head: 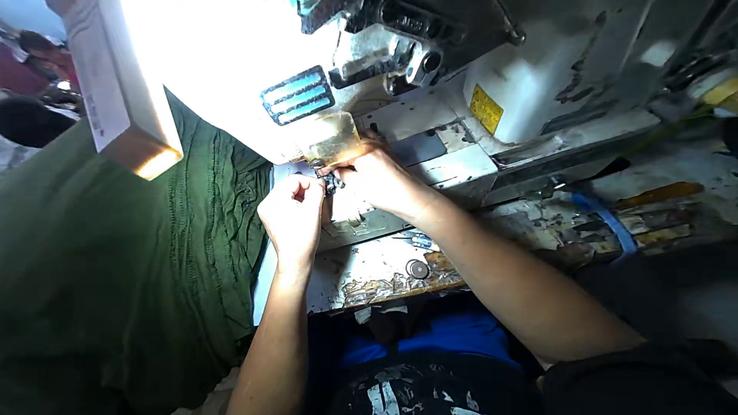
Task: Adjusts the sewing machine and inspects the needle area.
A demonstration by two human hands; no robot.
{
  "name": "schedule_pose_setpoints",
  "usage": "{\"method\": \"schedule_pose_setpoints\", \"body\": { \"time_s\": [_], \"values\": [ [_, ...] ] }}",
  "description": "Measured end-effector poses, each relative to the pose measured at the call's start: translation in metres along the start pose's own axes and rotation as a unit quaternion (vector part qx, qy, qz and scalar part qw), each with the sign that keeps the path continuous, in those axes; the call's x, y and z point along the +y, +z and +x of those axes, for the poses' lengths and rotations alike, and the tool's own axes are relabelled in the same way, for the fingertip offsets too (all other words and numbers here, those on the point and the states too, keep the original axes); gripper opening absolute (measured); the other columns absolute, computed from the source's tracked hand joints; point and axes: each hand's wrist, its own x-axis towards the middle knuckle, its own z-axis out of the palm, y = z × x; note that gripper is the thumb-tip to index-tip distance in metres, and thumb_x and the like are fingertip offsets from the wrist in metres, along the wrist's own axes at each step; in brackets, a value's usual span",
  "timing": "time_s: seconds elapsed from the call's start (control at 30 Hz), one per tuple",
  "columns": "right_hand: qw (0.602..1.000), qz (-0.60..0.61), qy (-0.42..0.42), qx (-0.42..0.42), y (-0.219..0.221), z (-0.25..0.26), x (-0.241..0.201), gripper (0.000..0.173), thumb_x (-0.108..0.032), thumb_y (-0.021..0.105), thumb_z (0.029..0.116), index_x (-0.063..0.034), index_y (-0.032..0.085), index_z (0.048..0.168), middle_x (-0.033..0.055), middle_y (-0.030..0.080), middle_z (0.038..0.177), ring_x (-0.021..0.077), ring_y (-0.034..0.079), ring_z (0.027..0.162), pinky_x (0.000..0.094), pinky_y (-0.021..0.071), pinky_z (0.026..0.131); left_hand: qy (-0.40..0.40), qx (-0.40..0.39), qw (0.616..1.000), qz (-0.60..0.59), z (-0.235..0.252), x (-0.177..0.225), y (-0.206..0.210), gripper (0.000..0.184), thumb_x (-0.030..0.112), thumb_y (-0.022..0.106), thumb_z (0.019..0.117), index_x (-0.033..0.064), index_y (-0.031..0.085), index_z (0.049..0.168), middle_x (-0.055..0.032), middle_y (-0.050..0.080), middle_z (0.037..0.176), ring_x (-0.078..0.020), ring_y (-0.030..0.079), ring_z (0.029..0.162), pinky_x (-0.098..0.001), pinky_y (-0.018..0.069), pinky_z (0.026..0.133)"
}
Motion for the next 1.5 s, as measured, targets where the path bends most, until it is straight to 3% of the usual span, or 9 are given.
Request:
{"method": "schedule_pose_setpoints", "body": {
  "time_s": [0.2, 0.7, 1.2, 1.33, 1.5],
  "values": [
    [1.000, -0.013, -0.012, 0.018, 0.0026, -0.0005, 0.0018, 0.019, -0.007, 0.064, 0.0931, -0.0108, 0.081, 0.100, 0.0150, 0.072, 0.103, 0.0358, 0.062, 0.111, 0.0528, 0.0449, 0.098, -0.024, -0.006, 1.000, -0.004, 0.0018, 0.0004, -0.0011, 0.014, 0.017, 0.069, 0.0899, 0.0112, 0.070, 0.077, 0.0081, 0.061, 0.069, 0.0040, 0.054, 0.063, -0.0190, 0.0418, 0.061],
    [0.999, -0.025, -0.018, 0.023, 0.0032, -0.0012, 0.0015, 0.021, -0.007, 0.063, 0.0934, -0.0124, 0.081, 0.101, 0.0146, 0.072, 0.103, 0.0355, 0.062, 0.109, 0.0516, 0.0443, 0.099, -0.020, 0.001, 1.000, -0.007, 0.0017, 0.0007, 0.0012, 0.014, 0.017, 0.068, 0.0893, 0.0120, 0.068, 0.076, 0.0092, 0.059, 0.066, 0.0044, 0.053, 0.061, -0.0183, 0.0411, 0.059],
    [1.000, -0.019, 0.007, -0.019, 0.0004, 0.0005, -0.0018, 0.017, -0.016, 0.064, 0.0960, -0.0119, 0.079, 0.102, 0.0131, 0.071, 0.109, 0.0350, 0.058, 0.117, 0.0528, 0.0422, 0.099, -0.014, 0.010, 1.000, 0.007, 0.0018, 0.0015, 0.0033, 0.015, 0.018, 0.067, 0.0903, 0.0120, 0.068, 0.077, 0.0093, 0.057, 0.065, 0.0038, 0.052, 0.060, -0.0189, 0.0401, 0.058],
    [0.999, -0.023, 0.026, -0.023, -0.0017, 0.0016, -0.0059, 0.019, -0.015, 0.066, 0.0947, -0.0086, 0.077, 0.108, 0.0160, 0.070, 0.113, 0.0365, 0.058, 0.120, 0.0534, 0.0415, 0.103, -0.019, 0.006, 1.000, 0.018, 0.0021, 0.0010, 0.0033, 0.015, 0.019, 0.066, 0.0901, 0.0118, 0.068, 0.077, 0.0081, 0.058, 0.066, 0.0017, 0.052, 0.060, -0.0220, 0.0406, 0.059],
    [0.999, -0.026, 0.019, -0.031, 0.0003, 0.0052, -0.0029, 0.018, -0.014, 0.065, 0.0940, -0.0125, 0.079, 0.105, 0.0137, 0.071, 0.110, 0.0353, 0.058, 0.119, 0.0537, 0.0422, 0.099, -0.022, 0.004, 1.000, 0.017, 0.0025, 0.0018, 0.0029, 0.015, 0.019, 0.066, 0.0900, 0.0124, 0.068, 0.076, 0.0079, 0.058, 0.067, 0.0010, 0.053, 0.061, -0.0233, 0.0416, 0.060]
  ]
}}
